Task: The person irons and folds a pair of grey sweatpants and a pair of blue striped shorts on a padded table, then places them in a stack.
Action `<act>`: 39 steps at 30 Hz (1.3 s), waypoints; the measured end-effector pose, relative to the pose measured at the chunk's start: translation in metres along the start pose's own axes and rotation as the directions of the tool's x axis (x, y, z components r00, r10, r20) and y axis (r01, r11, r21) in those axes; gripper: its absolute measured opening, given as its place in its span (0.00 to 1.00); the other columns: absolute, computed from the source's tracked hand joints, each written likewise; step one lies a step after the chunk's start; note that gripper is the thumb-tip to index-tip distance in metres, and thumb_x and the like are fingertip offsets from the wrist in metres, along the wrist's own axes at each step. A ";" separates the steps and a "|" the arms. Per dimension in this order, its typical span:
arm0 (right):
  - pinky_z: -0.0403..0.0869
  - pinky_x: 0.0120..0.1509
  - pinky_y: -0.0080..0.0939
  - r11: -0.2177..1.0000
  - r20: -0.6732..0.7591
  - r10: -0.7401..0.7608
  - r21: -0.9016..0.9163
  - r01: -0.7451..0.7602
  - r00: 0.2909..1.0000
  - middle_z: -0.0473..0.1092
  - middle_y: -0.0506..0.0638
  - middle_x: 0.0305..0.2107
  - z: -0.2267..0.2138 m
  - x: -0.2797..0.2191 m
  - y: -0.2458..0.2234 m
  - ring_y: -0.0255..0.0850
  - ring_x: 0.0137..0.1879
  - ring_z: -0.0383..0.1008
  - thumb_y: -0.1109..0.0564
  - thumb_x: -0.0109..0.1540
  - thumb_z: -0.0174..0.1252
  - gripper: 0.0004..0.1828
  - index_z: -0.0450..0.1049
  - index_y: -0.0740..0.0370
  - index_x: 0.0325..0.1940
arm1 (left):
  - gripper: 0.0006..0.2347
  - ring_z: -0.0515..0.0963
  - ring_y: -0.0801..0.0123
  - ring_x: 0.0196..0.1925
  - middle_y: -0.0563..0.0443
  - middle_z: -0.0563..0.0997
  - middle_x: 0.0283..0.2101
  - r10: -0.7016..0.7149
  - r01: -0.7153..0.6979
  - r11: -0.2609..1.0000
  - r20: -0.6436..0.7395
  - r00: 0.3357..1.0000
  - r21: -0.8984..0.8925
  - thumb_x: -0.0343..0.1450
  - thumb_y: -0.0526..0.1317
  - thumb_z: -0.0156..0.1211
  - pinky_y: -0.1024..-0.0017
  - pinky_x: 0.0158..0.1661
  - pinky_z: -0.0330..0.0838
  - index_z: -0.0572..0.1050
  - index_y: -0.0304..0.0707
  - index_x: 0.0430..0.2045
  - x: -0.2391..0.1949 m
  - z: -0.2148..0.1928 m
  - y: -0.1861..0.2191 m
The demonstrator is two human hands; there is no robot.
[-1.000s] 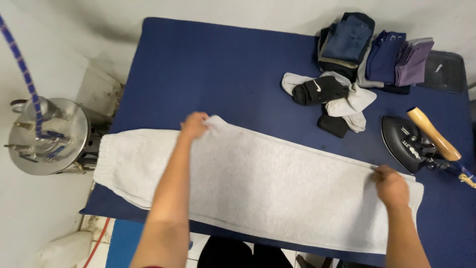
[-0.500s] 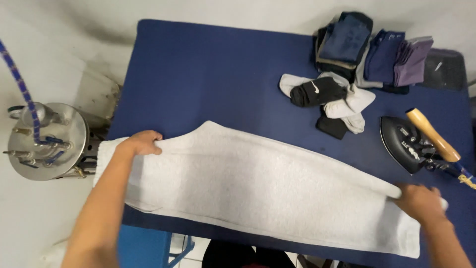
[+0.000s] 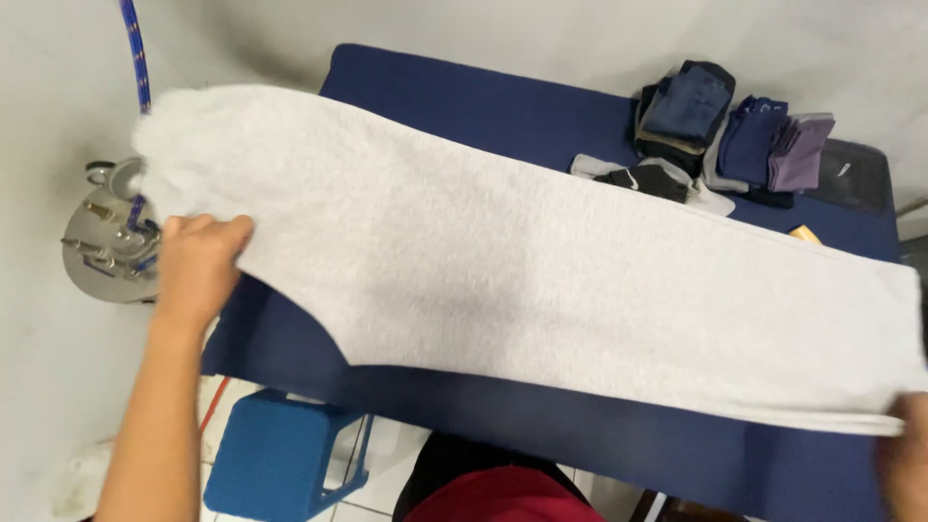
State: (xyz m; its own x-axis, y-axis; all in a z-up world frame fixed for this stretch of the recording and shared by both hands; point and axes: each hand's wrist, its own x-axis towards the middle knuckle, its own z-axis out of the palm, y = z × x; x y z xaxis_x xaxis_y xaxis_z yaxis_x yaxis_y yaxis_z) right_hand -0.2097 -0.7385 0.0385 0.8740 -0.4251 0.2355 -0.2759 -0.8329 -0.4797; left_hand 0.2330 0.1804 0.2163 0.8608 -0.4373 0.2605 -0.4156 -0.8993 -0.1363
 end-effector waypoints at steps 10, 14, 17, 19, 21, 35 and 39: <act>0.67 0.63 0.65 0.590 0.211 0.805 -0.378 -0.713 0.554 0.72 0.67 0.60 0.078 -0.029 -0.112 0.72 0.63 0.71 0.58 0.62 0.46 0.30 0.67 0.48 0.71 | 0.12 0.81 0.35 0.37 0.33 0.81 0.31 -0.654 0.717 0.546 0.315 0.688 -0.433 0.76 0.44 0.49 0.45 0.39 0.71 0.73 0.32 0.32 -0.132 0.208 0.143; 0.66 0.63 0.63 0.547 0.172 0.836 -0.191 -0.815 0.520 0.69 0.76 0.59 0.099 -0.018 -0.105 0.71 0.63 0.69 0.35 0.65 0.55 0.43 0.67 0.77 0.68 | 0.19 0.80 0.59 0.43 0.41 0.80 0.42 -0.562 0.809 -0.253 0.761 0.324 -0.531 0.69 0.48 0.60 0.65 0.40 0.77 0.75 0.32 0.48 -0.120 0.171 0.230; 0.64 0.45 0.50 0.484 0.225 0.839 0.104 -0.869 0.495 0.71 0.58 0.46 0.067 -0.009 -0.122 0.51 0.46 0.68 0.46 0.55 0.69 0.32 0.73 0.66 0.59 | 0.20 0.80 0.61 0.51 0.43 0.83 0.51 -0.512 0.724 -0.366 0.776 0.368 -0.585 0.66 0.37 0.64 0.68 0.52 0.73 0.76 0.32 0.53 -0.115 0.120 0.240; 0.58 0.27 0.40 0.423 0.210 0.835 0.343 -0.838 0.508 0.72 0.46 0.32 0.050 -0.016 -0.102 0.36 0.30 0.66 0.51 0.52 0.72 0.23 0.77 0.53 0.51 | 0.19 0.81 0.67 0.46 0.45 0.84 0.47 -0.549 0.660 -0.383 0.734 0.400 -0.646 0.64 0.34 0.66 0.71 0.47 0.75 0.78 0.33 0.51 -0.127 0.118 0.234; 0.72 0.31 0.51 0.546 0.117 0.821 0.121 -0.829 0.558 0.74 0.63 0.39 0.040 -0.032 -0.067 0.48 0.34 0.72 0.46 0.59 0.75 0.32 0.75 0.66 0.60 | 0.31 0.82 0.58 0.52 0.41 0.82 0.54 -0.476 0.835 -0.251 0.814 0.334 -0.489 0.58 0.43 0.76 0.67 0.51 0.76 0.73 0.32 0.56 -0.171 0.142 0.235; 0.70 0.61 0.55 0.941 0.100 -0.335 -0.015 0.338 0.937 0.73 0.60 0.54 0.241 0.028 -0.235 0.56 0.57 0.74 0.53 0.59 0.64 0.25 0.75 0.62 0.59 | 0.24 0.84 0.57 0.44 0.44 0.86 0.37 -0.772 0.884 -0.147 0.610 0.177 -0.443 0.64 0.62 0.61 0.64 0.47 0.72 0.82 0.39 0.36 -0.171 0.228 0.214; 0.65 0.61 0.56 0.762 0.534 -0.645 0.504 0.407 0.547 0.71 0.56 0.55 0.284 -0.042 -0.482 0.54 0.59 0.70 0.33 0.55 0.67 0.37 0.71 0.55 0.61 | 0.08 0.78 0.68 0.36 0.52 0.82 0.33 -0.656 0.519 -0.605 0.748 0.105 -0.604 0.64 0.37 0.59 0.69 0.35 0.70 0.80 0.35 0.31 -0.113 0.156 0.212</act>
State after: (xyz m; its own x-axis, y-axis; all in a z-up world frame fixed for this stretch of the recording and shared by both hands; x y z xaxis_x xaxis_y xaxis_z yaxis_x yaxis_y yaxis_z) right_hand 0.0000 -0.2181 0.0201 0.8694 0.4939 -0.0135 0.3468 -0.6294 -0.6954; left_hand 0.0932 0.0408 0.0086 0.5829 0.5501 -0.5979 0.5207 0.3119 0.7947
